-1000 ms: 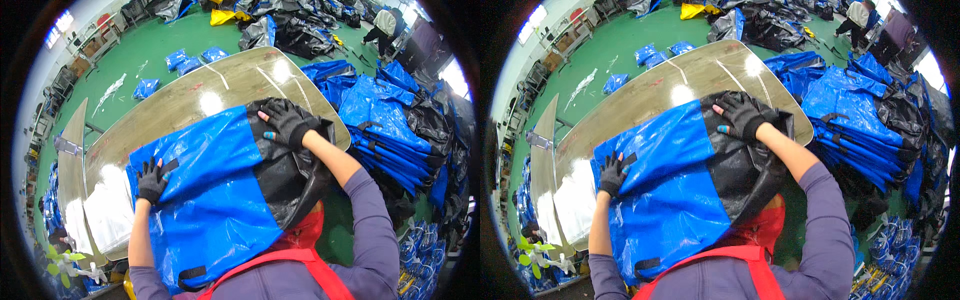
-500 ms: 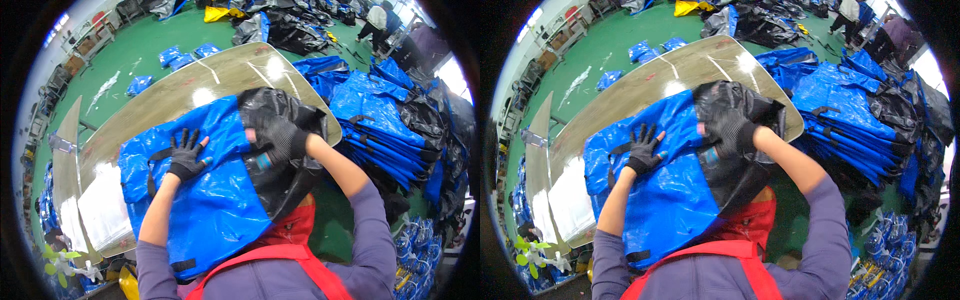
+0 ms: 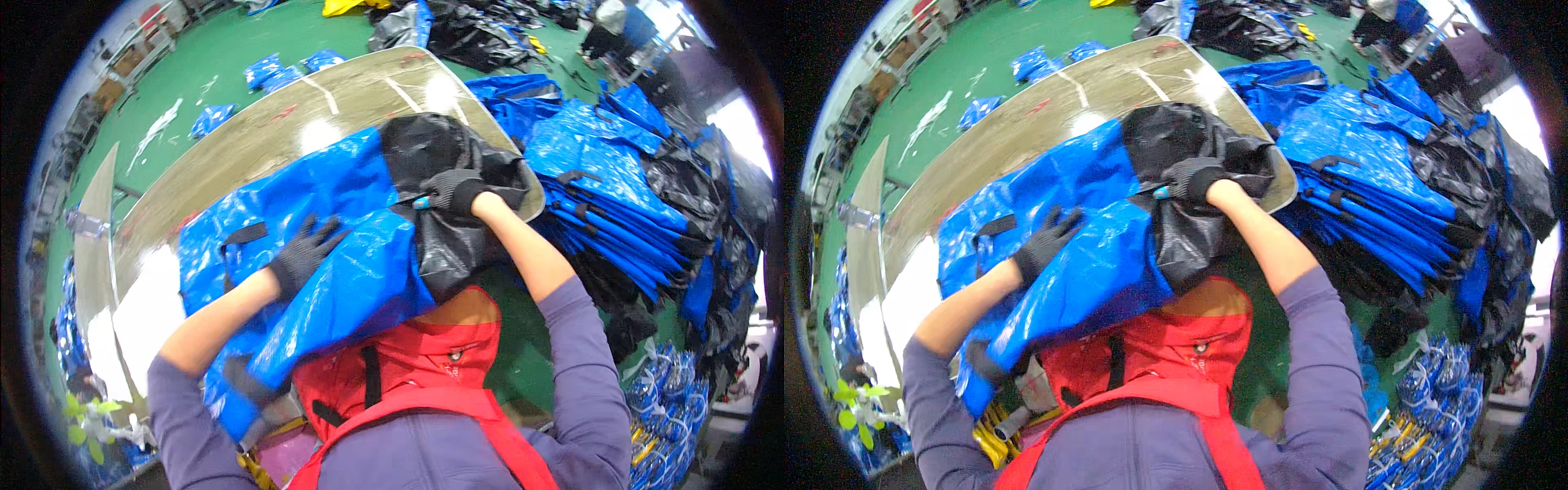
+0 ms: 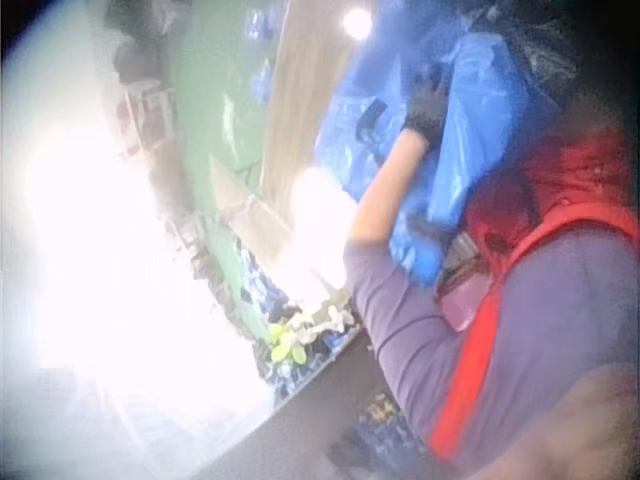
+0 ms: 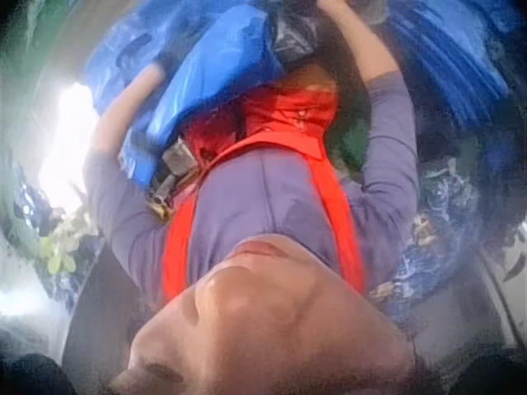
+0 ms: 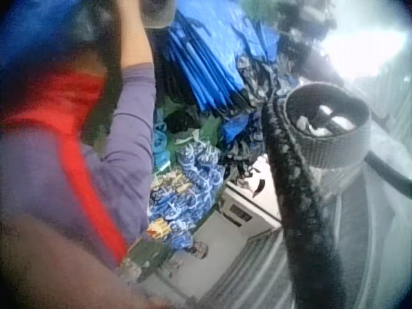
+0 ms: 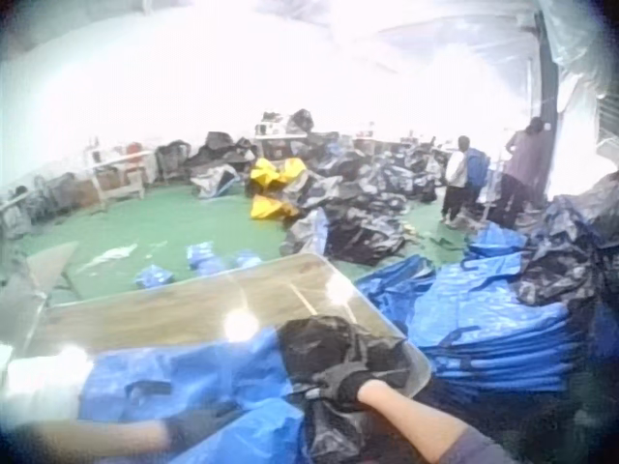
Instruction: The person repeatedly folds blue and black tarps on a table, places each folded tarp into a clear plastic bag, and sets the bagged item aside. The process is repeated multiple times with similar items.
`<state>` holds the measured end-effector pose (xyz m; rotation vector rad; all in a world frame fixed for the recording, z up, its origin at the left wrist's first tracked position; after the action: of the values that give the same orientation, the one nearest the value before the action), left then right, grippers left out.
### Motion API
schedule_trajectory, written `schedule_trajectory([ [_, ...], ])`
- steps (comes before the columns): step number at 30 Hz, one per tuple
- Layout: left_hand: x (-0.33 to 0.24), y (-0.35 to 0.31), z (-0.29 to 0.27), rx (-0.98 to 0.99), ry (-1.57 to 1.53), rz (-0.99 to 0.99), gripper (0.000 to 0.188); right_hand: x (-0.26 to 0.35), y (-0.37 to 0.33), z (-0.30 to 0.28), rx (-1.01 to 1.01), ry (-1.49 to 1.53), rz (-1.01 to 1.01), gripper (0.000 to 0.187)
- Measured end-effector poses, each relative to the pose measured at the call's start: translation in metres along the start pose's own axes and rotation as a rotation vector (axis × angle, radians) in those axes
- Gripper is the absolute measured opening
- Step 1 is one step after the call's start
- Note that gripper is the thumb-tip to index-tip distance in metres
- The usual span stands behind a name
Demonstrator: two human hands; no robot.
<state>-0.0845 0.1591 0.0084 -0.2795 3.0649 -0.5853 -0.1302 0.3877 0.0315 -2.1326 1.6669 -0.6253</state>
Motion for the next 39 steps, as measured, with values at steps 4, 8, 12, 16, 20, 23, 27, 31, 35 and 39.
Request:
schedule_trajectory([
  [4, 0.026, -0.212, 0.056, 0.197, -0.490, -0.215, 0.068, -0.014, 0.015, 0.021, 0.123, 0.108, 0.041, 0.069],
  [8, -0.015, -0.342, 0.098, 0.337, -1.249, -0.545, 0.052, -0.019, 0.010, 0.017, 0.044, 0.204, 0.021, 0.059],
  [12, -0.047, -0.377, 0.128, -0.224, -1.715, -0.859, 0.042, -0.022, 0.008, 0.013, 0.020, 0.257, 0.037, 0.059],
  [16, -0.028, -0.387, 0.190, -0.852, -1.471, -1.183, 0.034, -0.021, 0.000, 0.024, 0.093, 0.302, 0.060, 0.059],
  [20, -0.020, -0.374, 0.179, -0.798, -1.185, -1.491, 0.043, -0.035, -0.015, 0.026, 0.037, 0.205, 0.267, 0.058],
  [23, -0.028, -0.359, 0.037, -1.052, -0.420, -1.389, 0.060, -0.024, -0.020, 0.015, -0.077, 0.160, 0.188, 0.055],
  [27, -0.010, -0.269, -0.057, -0.803, 0.131, -1.181, 0.072, -0.016, -0.024, 0.021, -0.053, 0.133, 0.125, 0.048],
  [31, 0.042, -0.205, 0.003, -0.207, -0.379, -1.046, 0.055, -0.015, -0.041, 0.012, -0.194, 0.128, 0.103, 0.044],
  [35, 0.049, -0.226, -0.008, 0.096, -0.232, -1.195, 0.039, -0.013, -0.042, 0.016, -0.133, 0.168, 0.095, 0.042],
  [39, 0.039, -0.214, -0.094, -0.676, -0.470, -0.951, 0.055, -0.013, -0.038, 0.020, -0.094, 0.258, 0.089, 0.041],
])
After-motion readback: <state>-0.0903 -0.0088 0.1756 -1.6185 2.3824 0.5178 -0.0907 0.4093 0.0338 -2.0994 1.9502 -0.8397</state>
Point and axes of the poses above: each hand's wrist, its own y-axis towards the middle knuckle, its own z-axis out of the palm, x = y × z, the point moved 10 cm from there along y, towards the middle knuckle, and after that the axes turned 14 degrees about x, right-handed, at the moved point
